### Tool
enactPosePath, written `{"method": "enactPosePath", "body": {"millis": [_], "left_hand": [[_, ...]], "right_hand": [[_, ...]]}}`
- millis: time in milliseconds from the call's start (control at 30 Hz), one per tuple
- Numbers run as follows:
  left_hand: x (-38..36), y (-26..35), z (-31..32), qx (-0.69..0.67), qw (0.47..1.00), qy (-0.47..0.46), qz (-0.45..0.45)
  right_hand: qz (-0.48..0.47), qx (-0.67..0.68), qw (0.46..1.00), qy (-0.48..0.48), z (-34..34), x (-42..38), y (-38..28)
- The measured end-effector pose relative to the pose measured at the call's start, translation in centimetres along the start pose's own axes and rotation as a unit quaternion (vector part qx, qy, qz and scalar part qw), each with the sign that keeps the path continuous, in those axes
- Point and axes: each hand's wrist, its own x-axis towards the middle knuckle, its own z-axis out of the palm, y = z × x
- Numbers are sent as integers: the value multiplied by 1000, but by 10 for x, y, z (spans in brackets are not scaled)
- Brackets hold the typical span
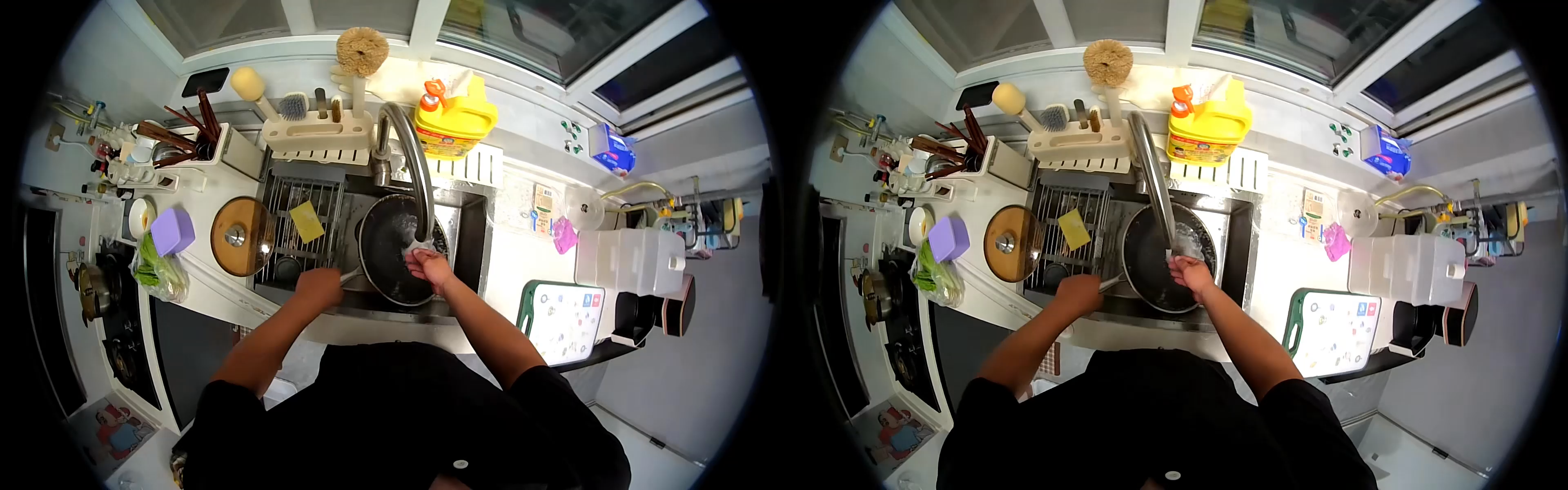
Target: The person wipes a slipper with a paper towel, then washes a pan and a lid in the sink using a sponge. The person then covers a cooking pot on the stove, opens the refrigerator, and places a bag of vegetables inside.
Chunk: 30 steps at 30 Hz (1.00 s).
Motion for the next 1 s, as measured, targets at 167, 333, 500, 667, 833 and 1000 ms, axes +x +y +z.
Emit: {"method": "enactPosePath", "body": {"millis": [167, 333, 500, 667, 833, 1000], "left_hand": [[0, 40, -41, -109, 968, -221, 52], [-15, 43, -32, -421, 869, -254, -46], [-37, 50, -11, -530, 800, -273, -74], [-58, 58, -8, -522, 811, -262, -39], [-77, 55, 1, -383, 914, -133, 28], [-83, 26, 29, -292, 955, -38, 30]], "right_hand": [[-23, 6, 999, 29, -3, -22, 6], [-194, -134, 972, 18, -5, -35, 17], [-395, -306, 865, 48, 11, -104, -34], [-396, -339, 853, 31, 5, -126, -44], [-325, -286, 901, 40, -3, -118, -25], [-280, -254, 925, 38, -11, -97, -6]]}}
